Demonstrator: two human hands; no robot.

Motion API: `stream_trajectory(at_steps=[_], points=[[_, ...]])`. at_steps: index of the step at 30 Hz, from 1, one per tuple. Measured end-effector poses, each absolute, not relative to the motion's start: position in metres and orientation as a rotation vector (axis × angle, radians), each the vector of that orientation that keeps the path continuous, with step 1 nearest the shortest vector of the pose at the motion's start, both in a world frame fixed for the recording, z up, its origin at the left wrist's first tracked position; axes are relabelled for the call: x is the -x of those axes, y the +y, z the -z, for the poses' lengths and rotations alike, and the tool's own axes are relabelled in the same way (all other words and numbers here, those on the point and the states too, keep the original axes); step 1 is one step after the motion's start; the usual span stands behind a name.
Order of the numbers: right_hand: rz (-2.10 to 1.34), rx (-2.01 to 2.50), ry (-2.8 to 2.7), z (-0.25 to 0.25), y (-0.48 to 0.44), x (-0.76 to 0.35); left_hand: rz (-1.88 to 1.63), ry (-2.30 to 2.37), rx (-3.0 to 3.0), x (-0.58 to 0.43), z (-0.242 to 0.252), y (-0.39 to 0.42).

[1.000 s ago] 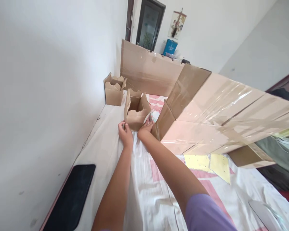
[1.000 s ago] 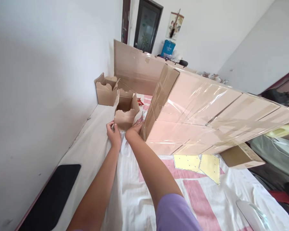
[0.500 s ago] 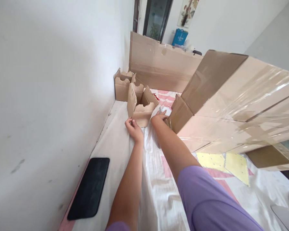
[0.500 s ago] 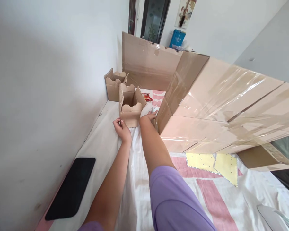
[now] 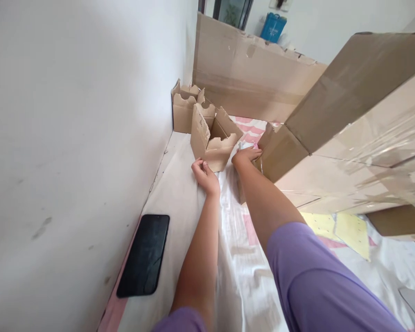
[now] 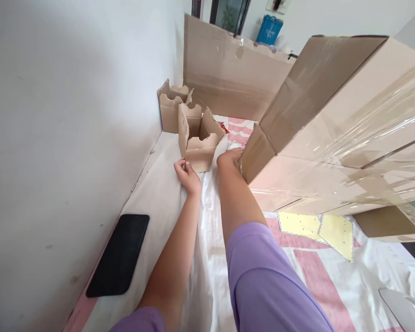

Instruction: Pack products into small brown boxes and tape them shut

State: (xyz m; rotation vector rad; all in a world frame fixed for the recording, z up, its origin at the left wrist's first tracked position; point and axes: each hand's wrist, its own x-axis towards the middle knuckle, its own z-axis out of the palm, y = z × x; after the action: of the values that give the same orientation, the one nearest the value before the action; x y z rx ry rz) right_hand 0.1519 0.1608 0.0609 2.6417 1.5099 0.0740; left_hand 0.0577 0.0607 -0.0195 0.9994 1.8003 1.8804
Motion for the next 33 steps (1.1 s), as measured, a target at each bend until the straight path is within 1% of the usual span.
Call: stream_trajectory(at_steps=[3,8,14,17,19,22,26,29,31,33], points=[[-0.024,-2.745,1.379,-0.057,0.165,-0.155,-1.902,1.834,-0.993,-0.057,0.021,0.061],[0.016,-2.842,1.402,-0.054,0.158,-0.147,-1.956,1.865,-0.871,-0.060,0.014,0.055],[0.053,-2.856,1.690,-0.049,0.126,-0.121,-2.032,1.835,-0.736,-0.053,0.003,0.049],[0.064,-2.856,1.876,-0.044,0.100,-0.112,-2.040,1.903,-0.682,-0.041,0.004,0.052],[0.079,-2.859,1.994,-0.042,0.077,-0.108,-2.079,1.967,-0.592,-0.032,0.006,0.055],[0.072,-2.772,2.132,-0.041,0.030,-0.101,-2.183,1.899,-0.458,-0.020,0.008,0.058],[0.091,-2.523,2.276,-0.044,-0.046,-0.102,-2.288,1.758,-0.363,-0.006,0.010,0.063],[0.134,-2.346,2.422,-0.044,-0.107,-0.122,-2.326,1.712,-0.311,0.000,0.012,0.068],[0.245,-2.358,2.436,-0.040,-0.147,-0.150,-2.316,1.696,-0.316,0.000,0.014,0.069],[0.324,-2.477,2.398,-0.034,-0.184,-0.188,-2.277,1.686,-0.364,-0.002,0.017,0.069]])
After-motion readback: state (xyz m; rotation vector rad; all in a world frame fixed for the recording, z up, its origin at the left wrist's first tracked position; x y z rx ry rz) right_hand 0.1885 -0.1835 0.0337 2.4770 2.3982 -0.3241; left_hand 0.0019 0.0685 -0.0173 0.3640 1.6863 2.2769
